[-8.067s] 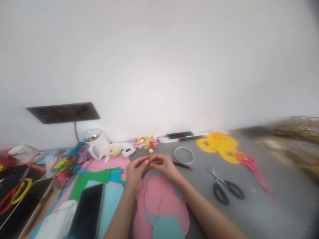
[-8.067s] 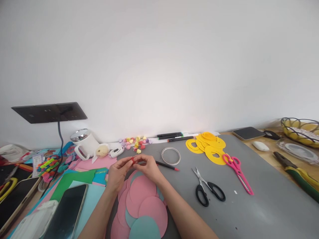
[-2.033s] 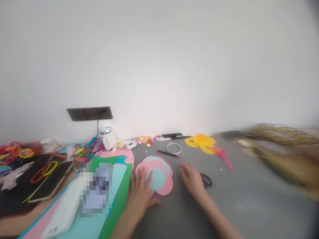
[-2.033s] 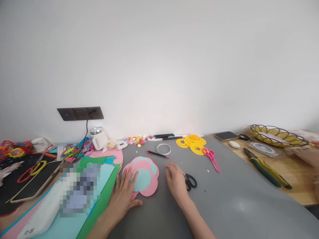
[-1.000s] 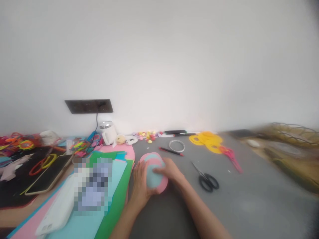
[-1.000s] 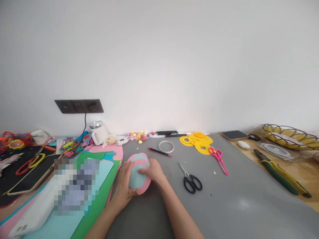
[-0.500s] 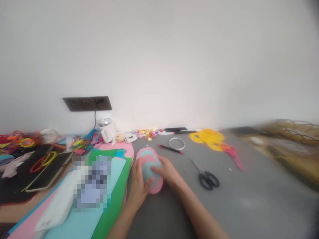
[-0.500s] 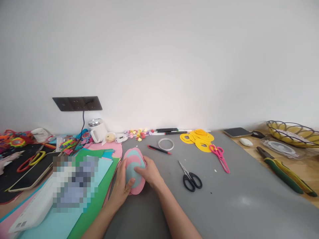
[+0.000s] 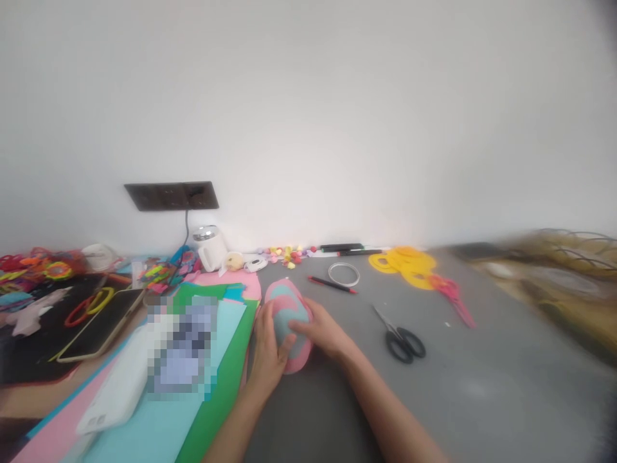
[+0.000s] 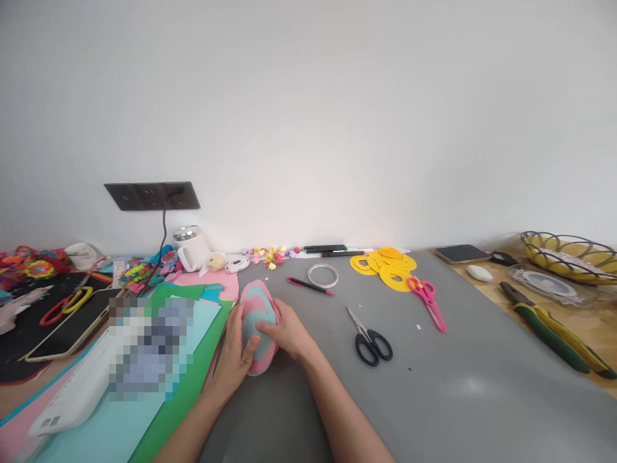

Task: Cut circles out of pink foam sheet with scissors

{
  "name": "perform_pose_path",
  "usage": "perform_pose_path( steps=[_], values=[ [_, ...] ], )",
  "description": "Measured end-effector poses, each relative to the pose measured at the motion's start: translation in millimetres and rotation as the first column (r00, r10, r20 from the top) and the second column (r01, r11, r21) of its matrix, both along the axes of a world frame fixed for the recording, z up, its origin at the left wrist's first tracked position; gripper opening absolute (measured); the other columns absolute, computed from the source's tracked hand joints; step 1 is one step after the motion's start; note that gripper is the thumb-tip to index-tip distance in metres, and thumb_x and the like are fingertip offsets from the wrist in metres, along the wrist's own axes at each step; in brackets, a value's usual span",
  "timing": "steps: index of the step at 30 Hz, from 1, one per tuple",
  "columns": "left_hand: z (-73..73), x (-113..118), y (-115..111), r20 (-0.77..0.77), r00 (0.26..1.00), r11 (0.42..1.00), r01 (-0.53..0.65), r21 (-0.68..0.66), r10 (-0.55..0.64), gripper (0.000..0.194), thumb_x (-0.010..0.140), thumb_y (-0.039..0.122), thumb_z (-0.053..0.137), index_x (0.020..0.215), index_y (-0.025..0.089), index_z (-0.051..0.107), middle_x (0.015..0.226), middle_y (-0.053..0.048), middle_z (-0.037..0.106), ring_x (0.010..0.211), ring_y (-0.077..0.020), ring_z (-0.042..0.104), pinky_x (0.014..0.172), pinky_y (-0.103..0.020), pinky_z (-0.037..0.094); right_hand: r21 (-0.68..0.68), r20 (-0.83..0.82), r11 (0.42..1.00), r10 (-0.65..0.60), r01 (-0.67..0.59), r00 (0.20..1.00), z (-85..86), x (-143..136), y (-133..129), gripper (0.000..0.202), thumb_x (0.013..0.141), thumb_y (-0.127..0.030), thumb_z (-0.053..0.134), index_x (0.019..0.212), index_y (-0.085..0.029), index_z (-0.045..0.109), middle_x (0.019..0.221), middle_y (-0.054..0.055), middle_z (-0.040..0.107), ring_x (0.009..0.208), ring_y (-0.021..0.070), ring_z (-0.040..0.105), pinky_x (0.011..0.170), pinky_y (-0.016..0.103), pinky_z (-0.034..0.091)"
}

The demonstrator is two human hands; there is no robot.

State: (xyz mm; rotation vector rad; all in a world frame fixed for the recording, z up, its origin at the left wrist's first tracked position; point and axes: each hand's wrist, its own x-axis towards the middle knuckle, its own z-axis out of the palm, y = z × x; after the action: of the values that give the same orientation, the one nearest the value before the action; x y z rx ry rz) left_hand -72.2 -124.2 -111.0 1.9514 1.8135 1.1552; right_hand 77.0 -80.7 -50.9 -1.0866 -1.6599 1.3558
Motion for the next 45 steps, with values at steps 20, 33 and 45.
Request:
perform_pose_path(
  steps=[20, 33, 45],
  values=[
    [15.2, 1, 6, 0.647, 0.725, 0.959, -0.282, -0.037, 0.238, 0.054, 0.086, 0.059, 0.037, 0.119, 0.018, 0.046, 0.120, -0.016, 0.055, 0.111, -0.0239, 0.055, 0.098, -0.041, 0.042, -0.117, -0.491, 0.912, -0.397, 0.393, 0.776, -8.7, 29, 23, 0.051, 0.059, -0.031, 0.075, 0.106, -0.015, 0.062, 0.107, 0.011, 0.069, 0.097, 0.0296, 0.063, 0.081, 0.041, 0.052],
    [25.7, 55, 66, 0.764, 0.646, 0.972, -0.185, 0.142, 0.011, 0.056, 0.072, 0.061, 0.056, 0.104, 0.016, 0.053, 0.098, -0.012, 0.065, 0.094, -0.0233, 0.062, 0.082, -0.033, 0.049, 0.194, -0.341, 0.948, -0.176, 0.252, 0.924, -14.4, 36, 39, 0.029, 0.066, -0.025, 0.068, 0.094, -0.016, 0.069, 0.080, 0.001, 0.071, 0.071, 0.0202, 0.064, 0.067, 0.034, 0.054],
    [-21.8, 38, 69, 0.909, 0.412, 0.983, -0.134, 0.123, -0.057, 0.050, 0.056, 0.063, 0.067, 0.087, 0.023, 0.060, 0.081, -0.006, 0.062, 0.087, -0.0245, 0.060, 0.078, -0.043, 0.053, 0.836, 0.029, 0.549, -0.060, 0.009, 0.998, -45.9, -12, 10, 0.054, 0.070, 0.000, 0.044, 0.115, -0.026, 0.058, 0.116, 0.010, 0.060, 0.109, 0.0204, 0.056, 0.089, 0.039, 0.047]
  ],
)
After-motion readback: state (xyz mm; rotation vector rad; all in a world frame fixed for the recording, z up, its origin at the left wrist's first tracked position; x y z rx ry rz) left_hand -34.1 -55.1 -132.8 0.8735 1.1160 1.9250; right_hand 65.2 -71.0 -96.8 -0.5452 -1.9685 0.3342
